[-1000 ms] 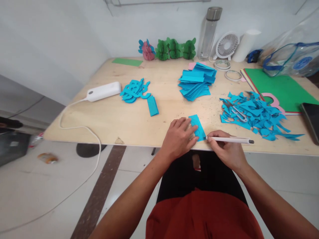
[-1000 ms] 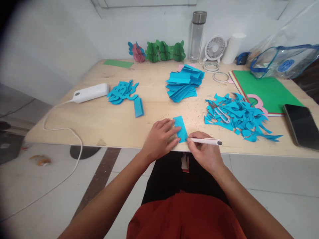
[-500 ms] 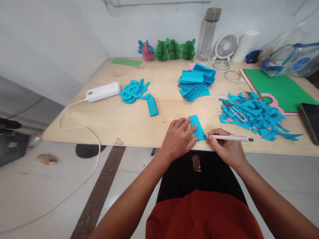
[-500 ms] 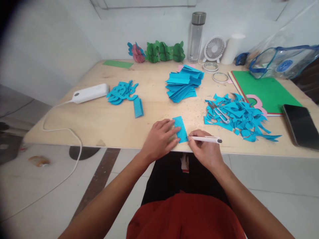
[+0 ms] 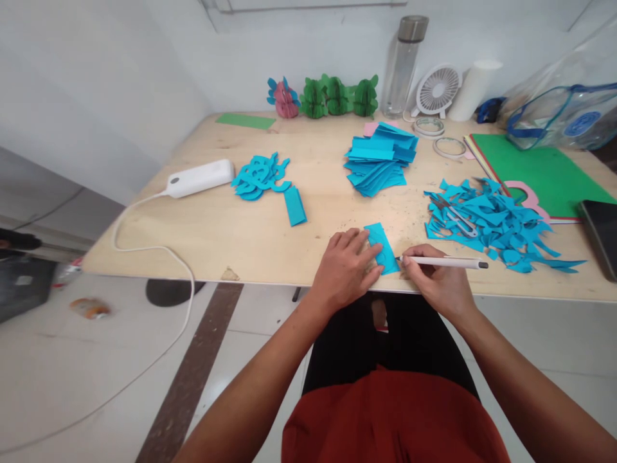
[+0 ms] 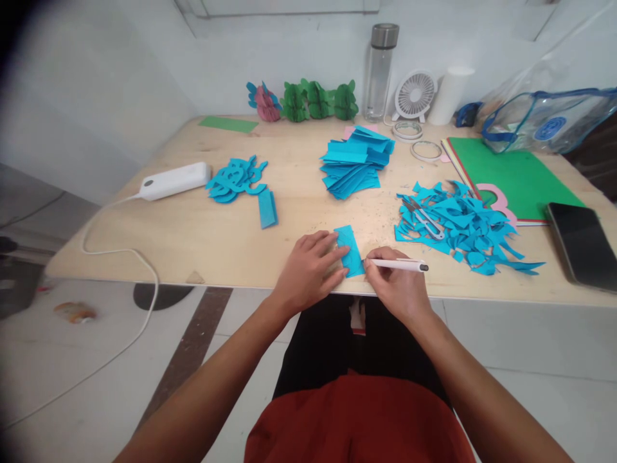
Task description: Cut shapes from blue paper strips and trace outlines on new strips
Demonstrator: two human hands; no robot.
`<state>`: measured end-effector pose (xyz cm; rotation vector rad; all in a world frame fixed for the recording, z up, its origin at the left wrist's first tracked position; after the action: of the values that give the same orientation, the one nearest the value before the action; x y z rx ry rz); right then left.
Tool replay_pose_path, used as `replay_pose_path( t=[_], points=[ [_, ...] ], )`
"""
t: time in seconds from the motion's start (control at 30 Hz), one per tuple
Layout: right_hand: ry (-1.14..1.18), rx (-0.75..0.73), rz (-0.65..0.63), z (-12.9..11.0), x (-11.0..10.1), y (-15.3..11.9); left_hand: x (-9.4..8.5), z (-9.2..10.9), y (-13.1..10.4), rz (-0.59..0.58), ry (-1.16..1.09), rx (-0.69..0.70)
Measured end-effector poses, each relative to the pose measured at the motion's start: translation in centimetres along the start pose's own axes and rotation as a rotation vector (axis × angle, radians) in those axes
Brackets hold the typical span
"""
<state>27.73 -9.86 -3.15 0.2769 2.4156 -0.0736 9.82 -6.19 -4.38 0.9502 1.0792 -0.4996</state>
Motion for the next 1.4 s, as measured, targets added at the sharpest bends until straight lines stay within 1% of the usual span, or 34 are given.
replay_pose_path(
  t=[0.17, 0.4, 0.53, 0.73, 0.87, 1.07, 1.4],
  points=[
    [0.0, -0.003, 0.003, -0.07, 0.06, 0.23, -0.1, -0.01, -0.04, -0.004, -0.004, 0.002],
    [0.062, 0.047, -0.025, -0.02, 0.18, 0.54, -0.08, 0.0, -0.03, -0.001, -0.004, 0.002],
    [0.08, 0.042, 0.005, -0.35, -0.01, 0.57, -0.06, 0.02, 0.01, -0.004, -0.004, 0.003],
    [0.042, 0.004, 0.006, -0.51, 0.29, 0.9, -0.12, 0.01, -0.01, -0.003, -0.008, 0.003],
    [0.004, 0.005, 0.018, -0.43, 0.46, 1.0, -0.09, 0.01, -0.03, -0.009, -0.004, 0.002],
    [0.007, -0.004, 0.023, -0.4, 0.44, 0.92, -0.13, 0.01, 0.0, -0.009, -0.002, 0.001],
    [0.029, 0.039, -0.011, -0.27, 0.41, 0.69, -0.16, 0.04, -0.02, -0.012, -0.003, 0.0]
  ],
)
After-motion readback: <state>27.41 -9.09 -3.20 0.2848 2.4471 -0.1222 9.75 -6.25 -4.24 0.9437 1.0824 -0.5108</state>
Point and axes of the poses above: each hand's wrist, its own y-axis towards the middle knuckle, its own x-axis out of the palm, z = x × y, the point moved 3 cm from there along y, towards the middle knuckle, and after that the axes turned 13 degrees about x, right-handed, at the moved point
